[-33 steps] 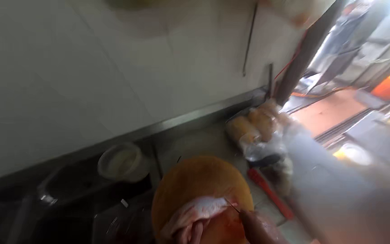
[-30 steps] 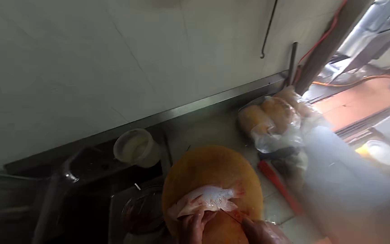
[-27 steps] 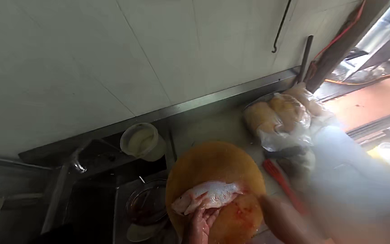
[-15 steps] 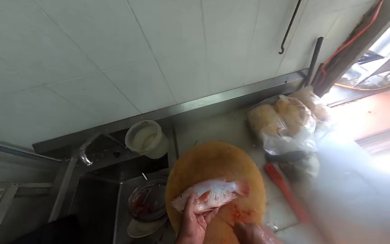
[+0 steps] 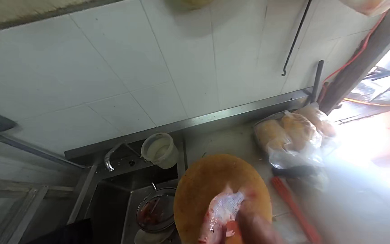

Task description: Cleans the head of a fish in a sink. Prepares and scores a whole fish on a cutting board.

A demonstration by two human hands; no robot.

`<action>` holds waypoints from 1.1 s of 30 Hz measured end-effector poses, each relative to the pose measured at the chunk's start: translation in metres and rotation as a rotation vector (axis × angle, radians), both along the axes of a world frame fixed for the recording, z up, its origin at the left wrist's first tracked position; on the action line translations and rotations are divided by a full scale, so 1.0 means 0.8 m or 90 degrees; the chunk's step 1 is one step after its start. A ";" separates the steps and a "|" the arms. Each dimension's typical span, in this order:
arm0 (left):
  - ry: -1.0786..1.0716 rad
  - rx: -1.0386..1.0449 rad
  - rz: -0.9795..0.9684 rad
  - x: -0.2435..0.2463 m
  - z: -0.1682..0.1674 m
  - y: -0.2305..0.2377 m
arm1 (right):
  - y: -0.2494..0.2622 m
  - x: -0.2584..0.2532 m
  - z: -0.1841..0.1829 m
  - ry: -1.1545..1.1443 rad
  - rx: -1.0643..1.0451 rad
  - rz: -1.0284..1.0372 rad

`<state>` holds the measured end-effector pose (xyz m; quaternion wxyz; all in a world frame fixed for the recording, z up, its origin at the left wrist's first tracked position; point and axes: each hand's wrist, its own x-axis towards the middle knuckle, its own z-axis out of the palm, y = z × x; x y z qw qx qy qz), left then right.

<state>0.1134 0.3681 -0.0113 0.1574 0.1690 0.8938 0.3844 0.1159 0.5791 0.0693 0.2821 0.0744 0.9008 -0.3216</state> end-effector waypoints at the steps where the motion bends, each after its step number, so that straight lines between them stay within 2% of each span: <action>1: -0.043 -0.022 -0.002 -0.001 0.014 0.002 | -0.016 0.004 0.013 0.003 -0.019 0.031; 2: -0.072 -0.044 -0.009 -0.001 0.025 0.000 | -0.021 0.003 0.018 0.016 -0.025 0.051; 6: -0.003 -0.050 -0.052 0.002 0.006 -0.008 | 0.007 -0.026 -0.011 -0.008 0.015 0.015; 9: -0.085 -0.128 -0.051 -0.002 0.042 0.003 | -0.047 -0.004 0.040 -0.018 -0.016 0.086; 10: -0.064 -0.142 -0.050 0.001 0.040 0.003 | -0.049 -0.001 0.043 -0.010 -0.015 0.091; 12: 0.053 -0.065 -0.039 0.000 -0.006 -0.004 | -0.005 -0.013 0.010 0.005 0.013 0.024; 14: 0.008 -0.018 -0.031 -0.004 -0.007 -0.006 | 0.046 -0.018 -0.023 -0.021 0.075 -0.055; 15: -0.006 -0.001 -0.012 -0.007 -0.003 -0.005 | 0.047 -0.013 -0.025 -0.028 0.080 -0.062; 17: -0.009 -0.008 -0.001 -0.013 -0.011 -0.007 | 0.007 0.012 -0.011 0.006 0.019 -0.020; 18: -0.055 -0.005 0.000 -0.014 -0.007 -0.010 | -0.013 0.024 -0.005 0.015 -0.023 0.010; 20: -0.192 0.097 0.089 -0.023 0.024 0.002 | -0.006 0.021 -0.013 0.077 -0.052 -0.010; 21: -0.294 0.196 0.175 -0.027 0.038 0.010 | 0.013 0.012 -0.025 0.093 -0.032 -0.045; 22: -0.380 0.316 0.253 -0.029 0.035 0.013 | 0.029 0.005 -0.033 0.063 0.000 -0.068; 24: -0.566 0.554 0.313 -0.032 0.028 0.017 | 0.019 0.020 -0.034 0.022 0.004 -0.062; 26: -0.676 0.688 0.346 -0.035 0.027 0.027 | -0.018 0.048 -0.019 0.063 -0.045 -0.032; 28: -0.729 0.785 0.368 -0.033 0.030 0.032 | -0.027 0.053 -0.015 0.120 -0.052 -0.085; 30: -0.736 0.828 0.364 -0.029 0.034 0.038 | -0.017 0.041 -0.029 0.137 -0.001 -0.136; 33: -0.745 0.847 0.323 -0.020 0.031 0.056 | -0.039 0.051 -0.023 0.147 -0.022 -0.093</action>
